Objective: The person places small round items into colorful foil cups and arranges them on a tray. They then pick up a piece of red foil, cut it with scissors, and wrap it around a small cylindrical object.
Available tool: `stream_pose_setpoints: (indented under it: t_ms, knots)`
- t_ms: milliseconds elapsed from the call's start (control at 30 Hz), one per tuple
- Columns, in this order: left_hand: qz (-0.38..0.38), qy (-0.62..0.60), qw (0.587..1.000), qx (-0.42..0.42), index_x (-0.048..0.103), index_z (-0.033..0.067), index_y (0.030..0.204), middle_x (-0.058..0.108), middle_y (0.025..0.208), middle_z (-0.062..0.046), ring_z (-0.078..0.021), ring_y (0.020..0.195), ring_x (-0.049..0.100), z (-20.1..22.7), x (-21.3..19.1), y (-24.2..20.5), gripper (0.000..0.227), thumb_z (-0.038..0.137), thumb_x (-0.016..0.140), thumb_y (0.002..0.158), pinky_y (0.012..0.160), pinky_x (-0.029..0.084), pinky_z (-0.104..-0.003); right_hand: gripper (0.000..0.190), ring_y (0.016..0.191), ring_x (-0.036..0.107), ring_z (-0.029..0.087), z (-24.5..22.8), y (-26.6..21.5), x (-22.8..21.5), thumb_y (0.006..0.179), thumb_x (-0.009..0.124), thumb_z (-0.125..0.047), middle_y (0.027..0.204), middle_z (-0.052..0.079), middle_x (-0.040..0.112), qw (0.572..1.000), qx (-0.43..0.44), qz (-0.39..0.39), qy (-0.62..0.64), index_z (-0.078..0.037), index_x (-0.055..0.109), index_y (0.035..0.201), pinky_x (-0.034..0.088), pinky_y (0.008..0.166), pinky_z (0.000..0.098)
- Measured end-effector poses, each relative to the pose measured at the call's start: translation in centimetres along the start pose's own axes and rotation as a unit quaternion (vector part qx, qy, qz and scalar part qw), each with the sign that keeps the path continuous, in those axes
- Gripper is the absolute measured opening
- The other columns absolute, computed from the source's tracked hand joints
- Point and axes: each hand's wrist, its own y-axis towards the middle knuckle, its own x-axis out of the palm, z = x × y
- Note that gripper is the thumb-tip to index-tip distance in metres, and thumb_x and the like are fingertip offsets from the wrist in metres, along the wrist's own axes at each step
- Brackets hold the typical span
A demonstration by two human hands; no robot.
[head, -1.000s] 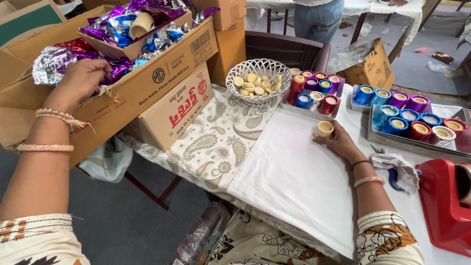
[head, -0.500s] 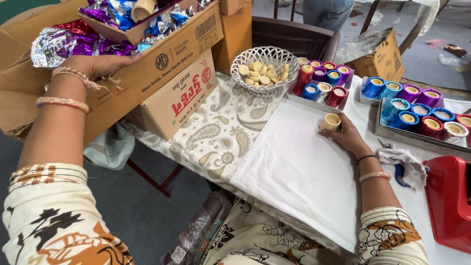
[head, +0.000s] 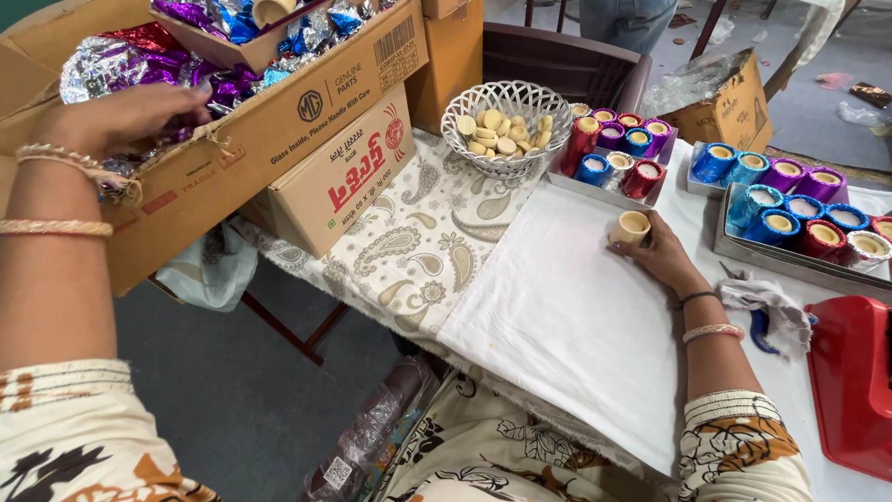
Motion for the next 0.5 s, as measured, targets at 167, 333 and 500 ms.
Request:
stream_pose_setpoints:
  t_ms: [167, 333, 500]
  knots:
    - [0.011, 0.033, 0.993, -0.109, 0.059, 0.0153, 0.145, 0.052, 0.147, -0.026, -0.0396, 0.136, 0.045, 4.3, 2.8, -6.2, 0.080, 0.074, 0.056, 0.091, 0.107, 0.040, -0.055, 0.073, 0.127, 0.060, 0.027, -0.5, -0.2, 0.0, 0.076, 0.086, -0.027, 0.134, 0.013, 0.063, 1.000, 0.005, 0.000, -0.001, -0.011, 0.052, 0.138, 0.048, 0.108, 0.0393]
    - [-0.001, -0.031, 0.987, -0.159, 0.063, 0.0171, 0.144, 0.067, 0.136, -0.023, -0.0349, 0.124, 0.064, 4.2, 2.3, -6.3, 0.089, 0.077, 0.055, 0.080, 0.101, 0.051, -0.056, 0.073, 0.126, 0.061, 0.027, -0.4, -0.3, 0.1, 0.077, 0.086, -0.027, 0.134, 0.014, 0.063, 1.000, 0.005, 0.005, -0.002, -0.011, 0.051, 0.139, 0.050, 0.106, 0.0394]
    - [-0.020, -0.070, 0.997, -0.013, 0.062, 0.0020, 0.144, 0.063, 0.138, -0.029, -0.0398, 0.125, 0.061, -5.9, -3.6, 2.0, 0.082, 0.070, 0.044, 0.102, 0.105, 0.048, -0.053, 0.073, 0.124, 0.061, 0.026, 0.2, 0.0, 0.0, 0.076, 0.087, -0.027, 0.133, 0.014, 0.063, 1.000, 0.002, 0.003, 0.000, -0.011, 0.052, 0.139, 0.051, 0.105, 0.0396]
